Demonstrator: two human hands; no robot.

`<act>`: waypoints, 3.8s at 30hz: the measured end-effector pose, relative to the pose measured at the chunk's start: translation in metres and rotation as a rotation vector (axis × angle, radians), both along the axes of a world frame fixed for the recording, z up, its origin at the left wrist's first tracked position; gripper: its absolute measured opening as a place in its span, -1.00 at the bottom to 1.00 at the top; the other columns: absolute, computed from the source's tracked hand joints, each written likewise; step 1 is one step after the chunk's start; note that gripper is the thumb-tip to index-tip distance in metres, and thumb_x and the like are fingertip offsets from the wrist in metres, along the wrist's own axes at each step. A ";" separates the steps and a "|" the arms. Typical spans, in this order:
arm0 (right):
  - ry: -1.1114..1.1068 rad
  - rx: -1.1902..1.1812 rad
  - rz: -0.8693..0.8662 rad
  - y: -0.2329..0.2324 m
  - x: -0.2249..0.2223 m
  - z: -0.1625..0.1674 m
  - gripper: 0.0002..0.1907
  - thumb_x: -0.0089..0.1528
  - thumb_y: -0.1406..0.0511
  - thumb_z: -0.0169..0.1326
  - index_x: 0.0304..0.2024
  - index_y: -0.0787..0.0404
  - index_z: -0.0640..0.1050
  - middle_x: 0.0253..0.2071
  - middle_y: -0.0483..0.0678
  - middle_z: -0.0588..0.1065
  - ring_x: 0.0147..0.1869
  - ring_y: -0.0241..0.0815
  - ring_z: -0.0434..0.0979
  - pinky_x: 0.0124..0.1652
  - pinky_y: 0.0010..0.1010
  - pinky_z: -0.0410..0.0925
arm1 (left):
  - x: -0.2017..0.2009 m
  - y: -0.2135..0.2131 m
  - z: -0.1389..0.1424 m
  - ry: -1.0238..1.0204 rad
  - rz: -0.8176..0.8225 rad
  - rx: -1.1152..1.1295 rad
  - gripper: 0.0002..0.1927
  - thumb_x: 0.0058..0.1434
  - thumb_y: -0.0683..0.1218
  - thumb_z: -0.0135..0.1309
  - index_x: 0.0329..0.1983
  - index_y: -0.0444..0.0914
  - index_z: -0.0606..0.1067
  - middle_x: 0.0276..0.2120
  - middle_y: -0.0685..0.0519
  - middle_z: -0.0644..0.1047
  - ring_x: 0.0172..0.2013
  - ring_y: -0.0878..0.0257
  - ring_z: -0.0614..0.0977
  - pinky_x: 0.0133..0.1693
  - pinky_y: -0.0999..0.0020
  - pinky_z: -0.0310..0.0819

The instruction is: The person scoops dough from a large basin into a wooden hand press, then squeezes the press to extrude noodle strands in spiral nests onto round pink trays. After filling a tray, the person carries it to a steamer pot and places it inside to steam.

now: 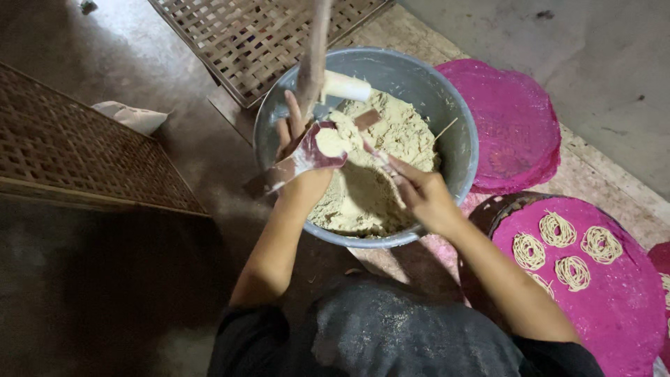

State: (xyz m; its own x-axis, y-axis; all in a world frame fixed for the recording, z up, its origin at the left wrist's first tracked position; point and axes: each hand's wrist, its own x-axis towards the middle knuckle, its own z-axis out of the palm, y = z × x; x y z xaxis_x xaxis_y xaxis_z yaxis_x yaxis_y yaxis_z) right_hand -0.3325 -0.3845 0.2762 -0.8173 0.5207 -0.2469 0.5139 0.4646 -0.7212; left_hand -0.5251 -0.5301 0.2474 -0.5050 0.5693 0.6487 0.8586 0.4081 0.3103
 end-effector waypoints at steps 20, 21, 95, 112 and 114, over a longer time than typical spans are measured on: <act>0.300 0.664 0.379 0.075 0.033 0.038 -0.51 0.31 0.33 0.08 0.31 0.01 0.51 -0.56 0.19 0.45 -0.60 0.04 0.42 -0.42 -0.06 0.34 | -0.003 -0.051 -0.089 -1.507 -1.084 0.523 -0.69 0.14 -0.24 0.11 -0.03 -0.39 0.48 -0.34 0.03 0.49 -0.38 0.31 0.53 -0.35 0.41 0.45; 0.355 0.601 0.343 0.073 0.033 0.029 -0.52 0.32 0.35 0.07 0.31 0.05 0.50 -0.52 0.18 0.47 -0.57 -0.01 0.44 -0.41 -0.10 0.36 | 0.004 -0.048 -0.081 -1.543 -1.066 0.538 -0.71 0.15 -0.23 0.10 -0.04 -0.38 0.48 -0.34 0.03 0.50 -0.38 0.30 0.54 -0.33 0.41 0.46; 0.366 -0.023 0.332 0.005 0.034 -0.066 -0.48 0.36 0.43 0.00 0.39 0.13 0.40 -0.04 0.10 0.61 -0.06 -0.07 0.56 -0.02 -0.29 0.40 | 0.013 -0.014 -0.059 -0.215 -0.036 0.071 -0.22 0.07 0.07 0.37 0.36 -0.05 0.33 0.41 -0.21 0.19 0.35 -0.22 0.32 0.35 -0.04 0.24; 0.332 -0.007 0.603 0.024 -0.014 -0.088 -0.49 0.42 0.27 -0.07 0.43 0.11 0.32 0.32 0.18 0.43 0.39 -0.03 0.41 0.34 -0.22 0.24 | -0.047 -0.024 -0.140 -1.401 -0.351 0.643 -0.87 0.08 -0.17 0.11 -0.28 -0.23 0.52 -0.44 0.12 0.45 -0.49 0.32 0.43 -0.49 0.39 0.26; 0.516 -0.108 0.418 0.030 -0.026 -0.085 -0.30 0.51 0.11 -0.15 0.61 0.11 -0.03 0.65 0.19 0.02 0.69 0.07 0.01 0.54 -0.09 -0.08 | -0.007 -0.013 -0.146 -1.642 -0.825 0.717 -0.83 0.04 -0.19 0.09 -0.26 -0.24 0.49 -0.34 0.07 0.49 -0.42 0.30 0.52 -0.38 0.42 0.44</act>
